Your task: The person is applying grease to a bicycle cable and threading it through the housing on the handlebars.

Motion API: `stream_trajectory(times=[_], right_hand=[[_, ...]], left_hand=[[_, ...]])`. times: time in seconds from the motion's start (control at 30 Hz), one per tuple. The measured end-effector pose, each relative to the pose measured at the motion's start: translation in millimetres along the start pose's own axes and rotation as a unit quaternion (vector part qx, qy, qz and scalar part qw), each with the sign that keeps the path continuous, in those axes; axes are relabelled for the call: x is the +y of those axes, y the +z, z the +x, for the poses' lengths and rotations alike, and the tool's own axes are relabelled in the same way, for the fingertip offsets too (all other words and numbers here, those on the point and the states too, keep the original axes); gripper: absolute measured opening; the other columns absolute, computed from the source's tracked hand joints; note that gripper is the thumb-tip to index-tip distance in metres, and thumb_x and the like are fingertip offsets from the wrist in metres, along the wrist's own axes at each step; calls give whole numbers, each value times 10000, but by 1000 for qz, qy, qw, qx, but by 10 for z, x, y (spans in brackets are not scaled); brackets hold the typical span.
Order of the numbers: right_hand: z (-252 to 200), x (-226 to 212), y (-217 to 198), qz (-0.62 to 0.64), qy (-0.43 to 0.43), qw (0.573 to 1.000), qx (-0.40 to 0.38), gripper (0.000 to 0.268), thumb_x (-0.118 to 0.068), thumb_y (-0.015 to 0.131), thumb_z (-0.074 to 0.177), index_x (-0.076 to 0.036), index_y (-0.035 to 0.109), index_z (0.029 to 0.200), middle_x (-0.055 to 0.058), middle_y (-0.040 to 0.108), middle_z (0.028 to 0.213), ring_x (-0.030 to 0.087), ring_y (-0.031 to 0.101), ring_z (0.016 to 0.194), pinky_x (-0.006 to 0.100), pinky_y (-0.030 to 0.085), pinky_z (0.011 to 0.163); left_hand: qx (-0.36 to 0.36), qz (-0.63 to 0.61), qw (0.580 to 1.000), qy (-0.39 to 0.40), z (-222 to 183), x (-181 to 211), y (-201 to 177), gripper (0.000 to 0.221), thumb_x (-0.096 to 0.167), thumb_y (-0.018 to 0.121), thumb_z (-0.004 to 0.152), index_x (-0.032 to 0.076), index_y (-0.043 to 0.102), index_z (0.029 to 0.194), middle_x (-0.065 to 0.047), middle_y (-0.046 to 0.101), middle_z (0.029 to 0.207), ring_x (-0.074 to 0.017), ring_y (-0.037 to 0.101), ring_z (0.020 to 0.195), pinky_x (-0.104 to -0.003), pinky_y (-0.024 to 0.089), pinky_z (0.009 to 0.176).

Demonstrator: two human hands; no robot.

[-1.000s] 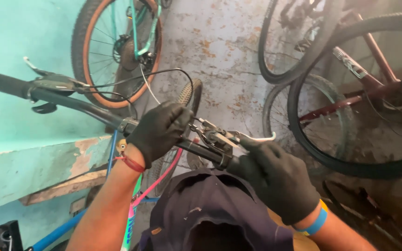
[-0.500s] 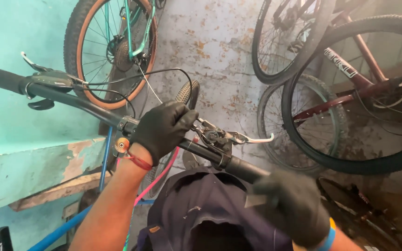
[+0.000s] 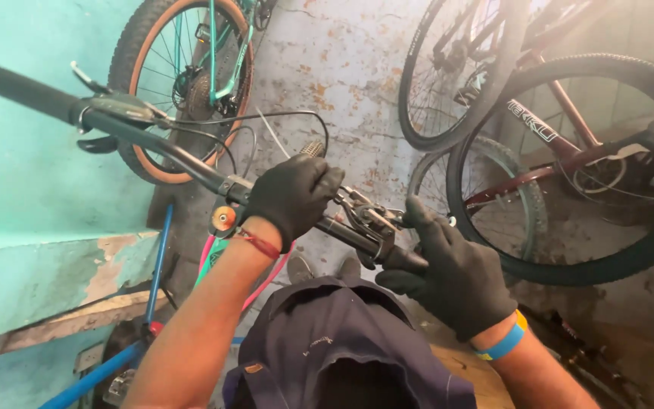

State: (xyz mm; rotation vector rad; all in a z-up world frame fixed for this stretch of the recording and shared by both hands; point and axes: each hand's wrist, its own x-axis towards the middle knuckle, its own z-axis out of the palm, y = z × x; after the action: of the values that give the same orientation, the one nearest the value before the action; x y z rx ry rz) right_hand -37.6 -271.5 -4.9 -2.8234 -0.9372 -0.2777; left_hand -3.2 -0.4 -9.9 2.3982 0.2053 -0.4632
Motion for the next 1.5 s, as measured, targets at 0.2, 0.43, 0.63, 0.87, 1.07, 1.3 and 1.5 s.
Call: stream_trajectory(times=[0.2, 0.43, 0.63, 0.87, 1.07, 1.3, 1.5], right_hand=[[-157, -38, 79, 27, 18, 999, 4, 835, -715, 815, 737, -223, 663, 1394, 53, 766, 990, 254, 738, 804, 417, 540, 568], [-17, -42, -41, 11, 73, 995, -63, 888, -810, 820, 594, -245, 669, 1261, 6, 665, 1142, 251, 752, 770, 466, 591, 494], [-24, -10, 42, 42, 72, 995, -52, 766, -807, 802, 663, -201, 691, 1117, 1, 661, 993, 283, 719, 726, 492, 563, 464], [19, 112, -137, 91, 13, 995, -24, 681, -643, 772, 793, -217, 684, 1317, -12, 722, 1110, 197, 745, 844, 405, 556, 486], [41, 47, -287, 63, -28, 996, -53, 288, -563, 701, 902, -387, 757, 1123, -69, 663, 836, 234, 659, 564, 404, 423, 363], [149, -26, -322, 5, -69, 998, -3, 399, -578, 730, 897, -314, 731, 1196, -71, 603, 723, 206, 643, 534, 387, 390, 360], [375, 251, -223, 147, -254, 952, 90, 256, -289, 727, 1008, -306, 669, 760, -77, 605, 751, 163, 583, 643, 295, 337, 399]], left_hand=[[35, 5, 999, 36, -8, -58, 71, 473, 472, 444, 1022, 100, 560, 753, -142, 674, 874, -397, 625, 820, -545, 440, 692], [5, 20, 1000, 13, -21, 14, 8, 518, 515, 403, 1040, 110, 559, 757, -126, 659, 868, -359, 627, 763, -516, 441, 641], [10, 19, 1000, -18, -22, 16, 12, 514, 493, 413, 1018, 99, 545, 717, -126, 646, 876, -350, 621, 765, -509, 438, 661], [-7, 42, 999, 28, -36, 25, -32, 580, 579, 395, 1008, 126, 552, 681, -119, 657, 801, -343, 620, 763, -494, 413, 648], [-21, 43, 997, 56, 12, -50, -72, 593, 568, 475, 1019, 89, 539, 677, -165, 614, 760, -370, 598, 755, -508, 397, 689], [7, 26, 1000, -16, -36, -7, -26, 575, 569, 541, 999, 120, 465, 648, -134, 556, 668, -334, 544, 681, -478, 355, 648], [103, -43, 992, 66, -49, -130, 128, 560, 439, 580, 1052, 115, 362, 649, -41, 412, 663, -200, 397, 614, -410, 325, 595]])
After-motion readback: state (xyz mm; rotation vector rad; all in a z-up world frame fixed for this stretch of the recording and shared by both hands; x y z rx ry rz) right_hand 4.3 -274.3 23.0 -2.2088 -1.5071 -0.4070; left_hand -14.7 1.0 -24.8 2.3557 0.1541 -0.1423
